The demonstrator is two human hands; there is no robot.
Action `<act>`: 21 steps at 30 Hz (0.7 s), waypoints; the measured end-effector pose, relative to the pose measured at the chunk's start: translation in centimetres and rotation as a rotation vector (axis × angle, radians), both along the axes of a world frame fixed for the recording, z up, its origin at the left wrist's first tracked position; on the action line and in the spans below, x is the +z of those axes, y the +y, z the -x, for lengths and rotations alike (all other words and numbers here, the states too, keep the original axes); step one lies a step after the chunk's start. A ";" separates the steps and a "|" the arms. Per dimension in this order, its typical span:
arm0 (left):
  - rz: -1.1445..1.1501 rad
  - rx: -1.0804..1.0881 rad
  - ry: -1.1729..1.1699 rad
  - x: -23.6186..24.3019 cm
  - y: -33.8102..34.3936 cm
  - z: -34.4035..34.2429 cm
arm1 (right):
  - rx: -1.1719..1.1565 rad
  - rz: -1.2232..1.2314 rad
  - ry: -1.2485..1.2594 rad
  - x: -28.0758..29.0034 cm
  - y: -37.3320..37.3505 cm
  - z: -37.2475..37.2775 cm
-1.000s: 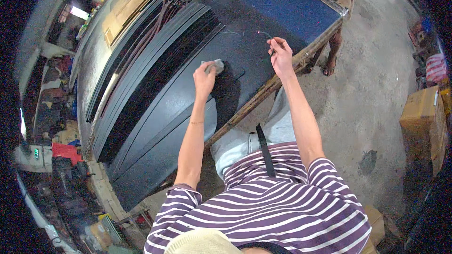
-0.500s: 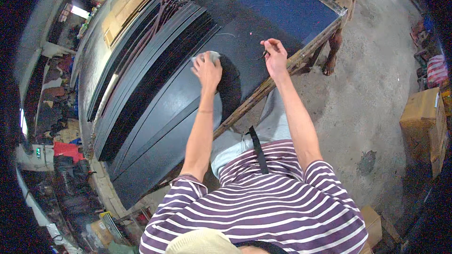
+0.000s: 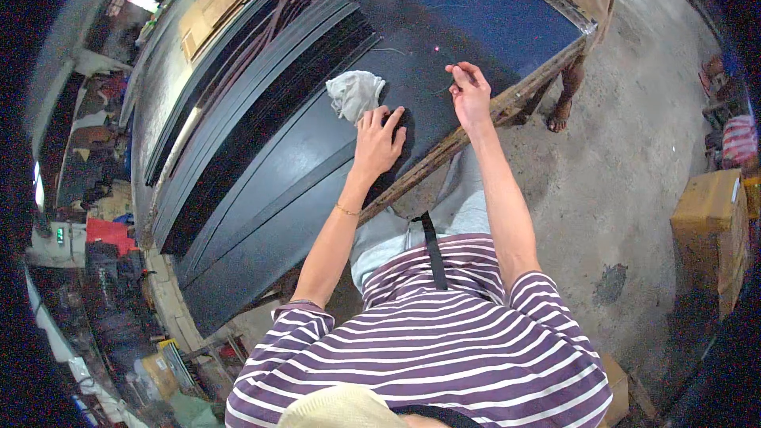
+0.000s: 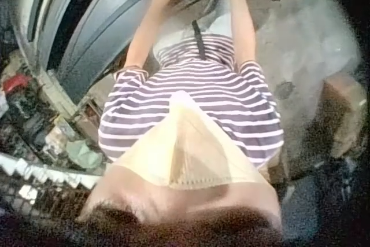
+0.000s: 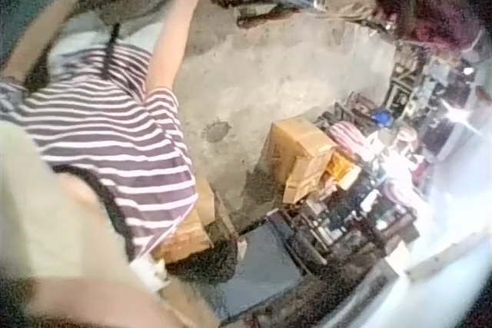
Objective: Polishing and finishing the edges of black leather straps using a hand tool and a cloth.
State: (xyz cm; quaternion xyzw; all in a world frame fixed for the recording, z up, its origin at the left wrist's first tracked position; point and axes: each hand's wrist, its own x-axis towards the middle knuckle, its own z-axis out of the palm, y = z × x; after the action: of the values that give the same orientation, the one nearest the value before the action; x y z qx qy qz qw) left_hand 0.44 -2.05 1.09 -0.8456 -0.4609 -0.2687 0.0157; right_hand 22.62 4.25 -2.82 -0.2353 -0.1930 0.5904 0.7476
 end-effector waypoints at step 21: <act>-0.083 -0.079 -0.068 -0.6 -0.3 0.6 | 0.055 -0.011 -0.032 0.4 -0.2 -0.1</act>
State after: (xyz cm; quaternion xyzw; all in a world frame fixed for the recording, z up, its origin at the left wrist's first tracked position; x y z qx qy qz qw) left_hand -0.18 -2.36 0.50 -0.8521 -0.4162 -0.3165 0.0243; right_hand 22.76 4.04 -2.39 -0.2351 -0.2145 0.6057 0.7293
